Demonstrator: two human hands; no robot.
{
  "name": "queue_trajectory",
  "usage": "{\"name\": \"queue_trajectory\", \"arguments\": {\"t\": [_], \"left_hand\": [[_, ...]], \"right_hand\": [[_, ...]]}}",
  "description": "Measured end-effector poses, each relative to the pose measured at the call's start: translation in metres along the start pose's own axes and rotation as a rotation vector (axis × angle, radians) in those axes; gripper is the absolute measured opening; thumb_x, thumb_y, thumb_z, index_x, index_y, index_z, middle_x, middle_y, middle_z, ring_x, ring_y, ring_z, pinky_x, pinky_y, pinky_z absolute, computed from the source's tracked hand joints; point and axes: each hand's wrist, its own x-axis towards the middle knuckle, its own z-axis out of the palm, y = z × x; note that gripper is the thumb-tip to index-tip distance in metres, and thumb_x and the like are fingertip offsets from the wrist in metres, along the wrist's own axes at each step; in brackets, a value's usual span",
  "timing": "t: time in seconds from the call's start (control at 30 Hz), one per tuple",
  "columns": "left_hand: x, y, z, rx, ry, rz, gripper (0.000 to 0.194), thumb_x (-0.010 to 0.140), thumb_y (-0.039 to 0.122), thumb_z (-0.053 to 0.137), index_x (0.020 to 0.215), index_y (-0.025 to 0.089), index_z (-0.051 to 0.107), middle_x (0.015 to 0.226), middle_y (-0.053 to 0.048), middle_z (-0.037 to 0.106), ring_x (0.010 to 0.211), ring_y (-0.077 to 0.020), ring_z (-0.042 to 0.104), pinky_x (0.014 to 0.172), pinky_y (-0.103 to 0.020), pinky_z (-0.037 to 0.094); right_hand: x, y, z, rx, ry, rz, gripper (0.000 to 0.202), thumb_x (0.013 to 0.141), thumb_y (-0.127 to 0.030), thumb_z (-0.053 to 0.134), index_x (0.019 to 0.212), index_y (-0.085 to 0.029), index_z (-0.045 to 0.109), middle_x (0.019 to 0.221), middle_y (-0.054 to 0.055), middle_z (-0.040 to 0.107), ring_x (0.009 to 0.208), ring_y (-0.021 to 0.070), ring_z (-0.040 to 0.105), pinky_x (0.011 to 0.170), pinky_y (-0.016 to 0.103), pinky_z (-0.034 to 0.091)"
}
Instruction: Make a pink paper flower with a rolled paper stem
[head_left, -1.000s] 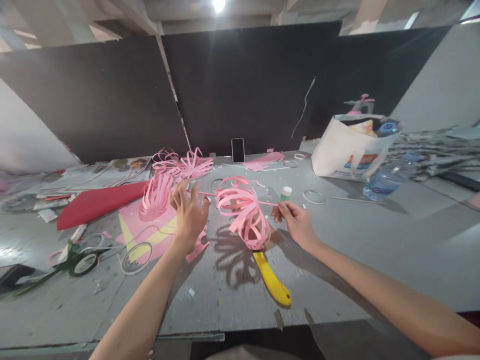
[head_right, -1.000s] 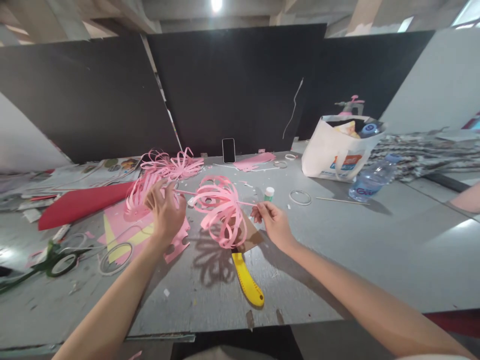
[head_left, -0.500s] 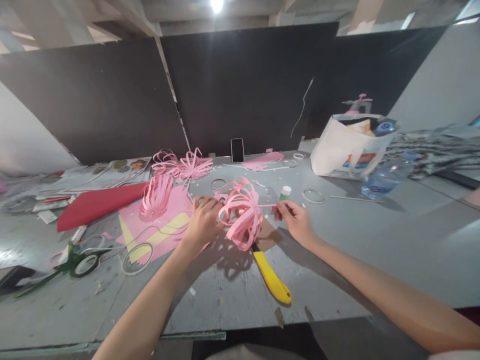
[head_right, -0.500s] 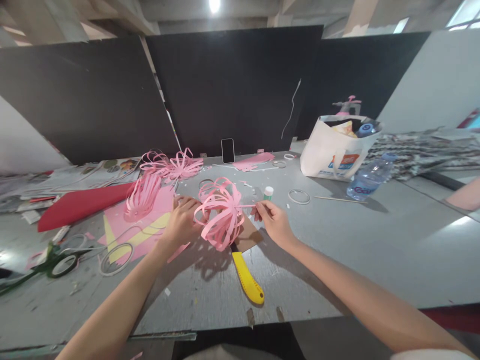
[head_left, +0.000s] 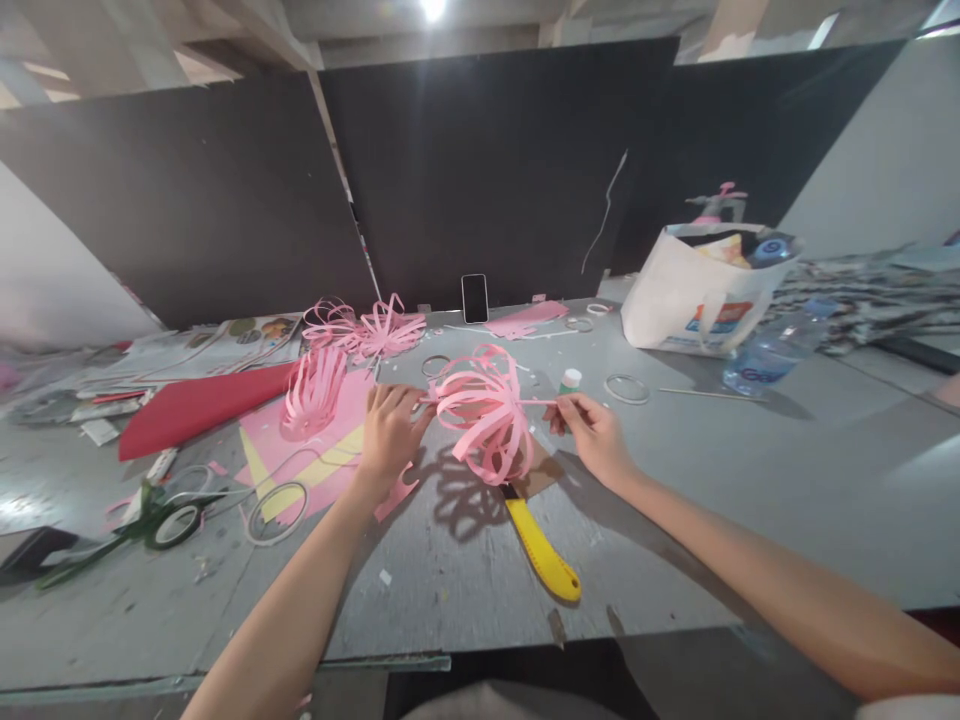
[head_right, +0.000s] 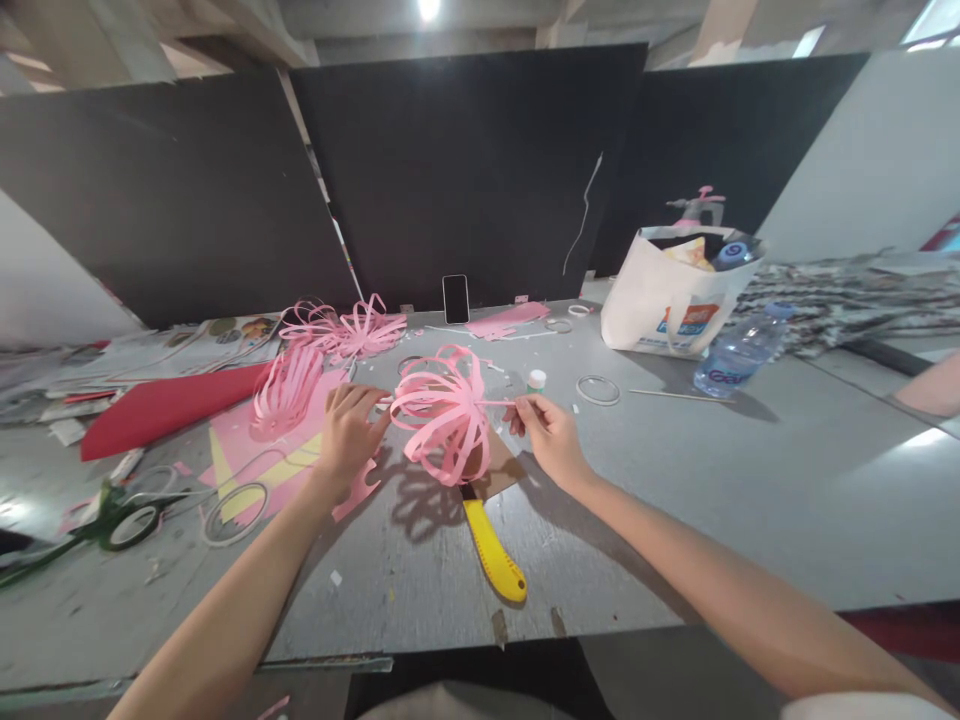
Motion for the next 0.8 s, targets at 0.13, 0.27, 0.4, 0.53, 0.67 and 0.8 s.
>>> {"name": "queue_trajectory", "arguments": {"t": [0.13, 0.27, 0.4, 0.53, 0.67, 0.8], "left_hand": [[-0.002, -0.013, 0.004, 0.004, -0.153, 0.031, 0.024, 0.108, 0.031, 0.063, 0.092, 0.019, 0.076, 0.085, -0.009, 0.077, 0.085, -0.0242, 0.069, 0.081, -0.034, 0.048], [-0.002, -0.020, 0.006, 0.062, -0.272, -0.119, 0.032, 0.111, 0.036, 0.060, 0.093, 0.017, 0.077, 0.086, -0.010, 0.079, 0.079, -0.0220, 0.071, 0.070, -0.029, 0.042], [0.001, -0.025, 0.001, 0.165, -0.337, -0.347, 0.042, 0.112, 0.046, 0.055, 0.095, 0.017, 0.080, 0.089, -0.012, 0.081, 0.083, -0.0250, 0.074, 0.068, -0.029, 0.040], [0.006, -0.034, -0.005, 0.235, -0.345, -0.484, 0.048, 0.112, 0.051, 0.049, 0.102, 0.018, 0.082, 0.096, -0.014, 0.083, 0.092, -0.0290, 0.077, 0.071, -0.030, 0.043], [0.006, -0.042, -0.005, 0.247, -0.394, -0.554, 0.048, 0.111, 0.051, 0.049, 0.107, 0.017, 0.083, 0.101, -0.017, 0.083, 0.099, -0.0321, 0.078, 0.075, -0.032, 0.046], [0.004, -0.044, 0.000, 0.181, -0.433, -0.569, 0.047, 0.113, 0.048, 0.046, 0.111, 0.017, 0.082, 0.107, -0.018, 0.083, 0.101, -0.0317, 0.078, 0.076, -0.033, 0.048]], "right_hand": [[-0.001, 0.006, 0.000, 0.055, -0.009, 0.012, 0.042, 0.108, -0.061, 0.061, 0.098, -0.023, 0.075, 0.084, 0.005, 0.073, 0.069, 0.0182, 0.064, 0.066, 0.033, 0.053], [-0.001, 0.010, 0.001, 0.122, -0.018, 0.023, 0.040, 0.108, -0.062, 0.061, 0.106, -0.023, 0.075, 0.090, 0.005, 0.073, 0.071, 0.0175, 0.065, 0.066, 0.033, 0.054], [0.000, 0.012, 0.002, 0.144, -0.032, 0.065, 0.043, 0.106, -0.065, 0.062, 0.102, -0.024, 0.074, 0.088, 0.004, 0.070, 0.071, 0.0169, 0.065, 0.066, 0.032, 0.054], [-0.001, 0.012, 0.002, 0.145, -0.049, 0.089, 0.046, 0.104, -0.068, 0.063, 0.100, -0.024, 0.074, 0.086, 0.004, 0.070, 0.070, 0.0173, 0.065, 0.066, 0.033, 0.053], [-0.001, 0.012, 0.003, 0.140, -0.069, 0.094, 0.047, 0.103, -0.069, 0.063, 0.100, -0.025, 0.075, 0.085, 0.004, 0.071, 0.071, 0.0179, 0.065, 0.065, 0.033, 0.051], [-0.001, 0.013, 0.003, 0.103, -0.087, 0.099, 0.048, 0.103, -0.071, 0.062, 0.100, -0.025, 0.075, 0.085, 0.004, 0.071, 0.071, 0.0184, 0.064, 0.066, 0.034, 0.051]]}}
